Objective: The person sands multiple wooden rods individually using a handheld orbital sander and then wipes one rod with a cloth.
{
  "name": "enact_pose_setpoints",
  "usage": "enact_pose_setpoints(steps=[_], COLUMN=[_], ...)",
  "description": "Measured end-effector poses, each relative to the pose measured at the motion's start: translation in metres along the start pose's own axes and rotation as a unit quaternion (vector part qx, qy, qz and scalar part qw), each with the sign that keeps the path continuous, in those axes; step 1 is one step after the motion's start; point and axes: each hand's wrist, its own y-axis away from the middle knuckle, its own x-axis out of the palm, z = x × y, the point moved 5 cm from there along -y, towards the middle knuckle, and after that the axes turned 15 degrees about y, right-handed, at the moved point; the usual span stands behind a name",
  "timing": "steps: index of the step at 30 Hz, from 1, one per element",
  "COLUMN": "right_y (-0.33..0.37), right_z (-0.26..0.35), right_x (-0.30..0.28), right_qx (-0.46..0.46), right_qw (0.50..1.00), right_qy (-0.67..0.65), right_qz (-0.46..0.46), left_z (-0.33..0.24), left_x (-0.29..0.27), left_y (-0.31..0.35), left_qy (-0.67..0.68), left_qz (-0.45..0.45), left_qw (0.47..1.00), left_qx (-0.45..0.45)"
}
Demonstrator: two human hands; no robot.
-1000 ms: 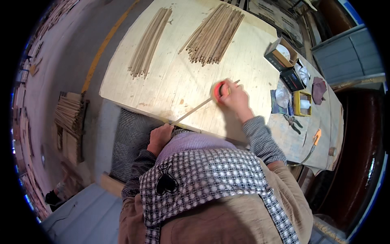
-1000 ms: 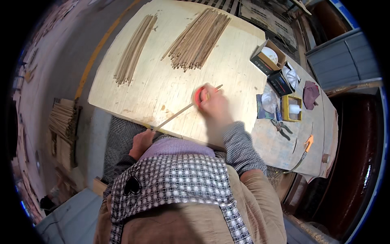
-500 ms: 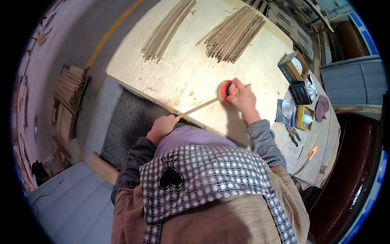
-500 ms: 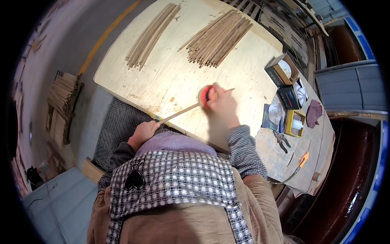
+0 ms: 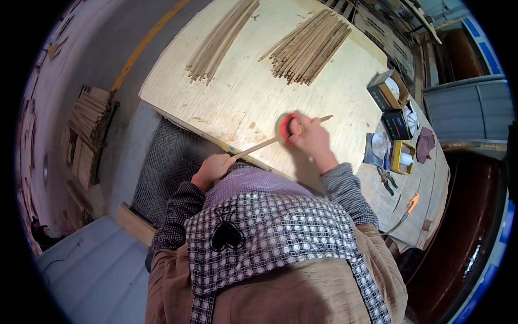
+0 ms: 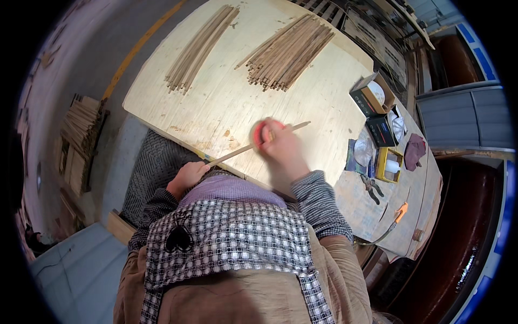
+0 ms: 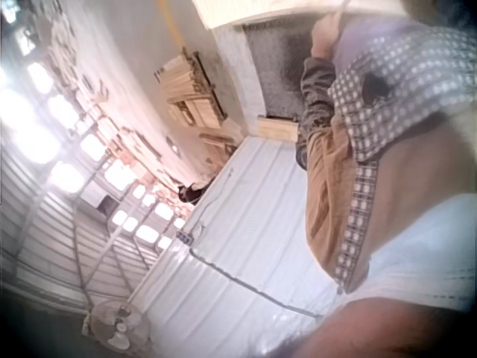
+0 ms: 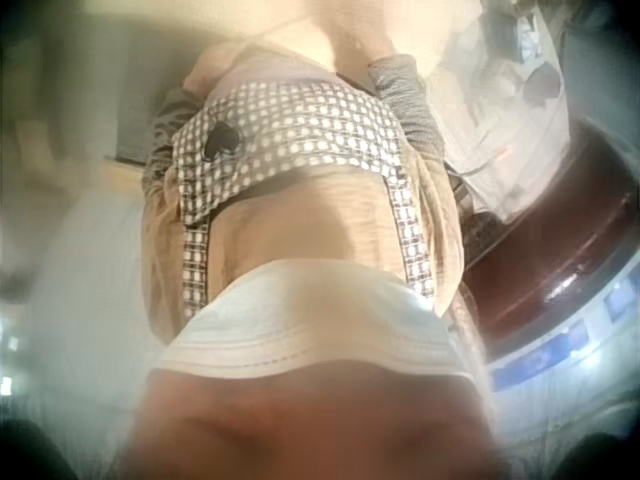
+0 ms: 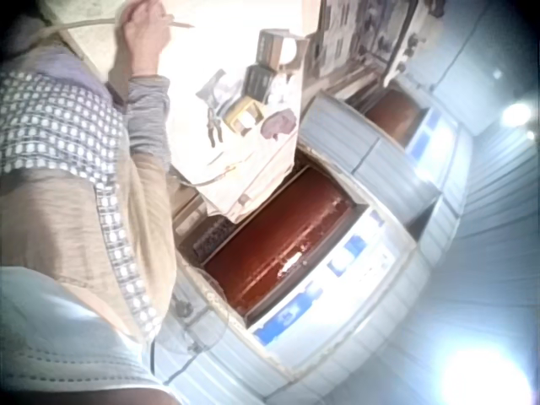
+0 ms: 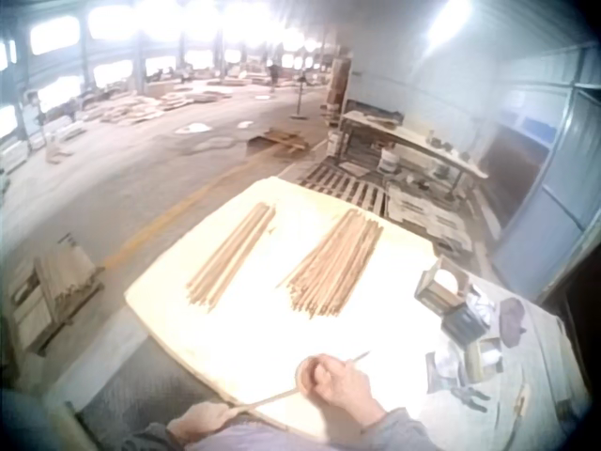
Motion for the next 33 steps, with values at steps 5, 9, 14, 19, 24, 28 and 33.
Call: enact_pose_setpoints(steps=[5,9,14,19,24,28,33], right_y=[-0.030,-0.024,0.012,0.008,-0.020,0.000,-0.006], right_z=[-0.083,-0.064,0.025,0.003,-0.041,0.012,-0.001], right_x=[-0.013,-0.008,0.004,-0.002,-0.002,0.007,0.017], right_qx=[0.127,0.084,-0.065,-0.013,0.101,-0.012,0.021], right_qw=[0.990,0.994,0.996,0.999,0.993,0.998,0.997], right_qy=[0.062,0.060,0.044,-0.015,0.046,0.040,0.076], right_qz=[-0.023,-0.029,0.037,-0.037,-0.025,-0.045,0.002], left_z=[-0.004,0.008,0.008,0.010,0.006,-0.009,-0.012], left_x=[-0.001,0.005,0.003,0.006,0.003,0.001,0.004], left_y=[-0.001,-0.007,-0.009,-0.007,-0.008,0.001,0.016], left_qy=[0.006,0.021,0.051,0.076,0.080,-0.104,-0.225], left_qz=[0.002,-0.006,0.017,0.029,0.011,-0.090,-0.118], left_qw=[1.000,1.000,0.998,0.996,0.994,0.990,0.965], left_qx=[0.013,-0.007,-0.039,-0.035,-0.075,-0.035,0.065])
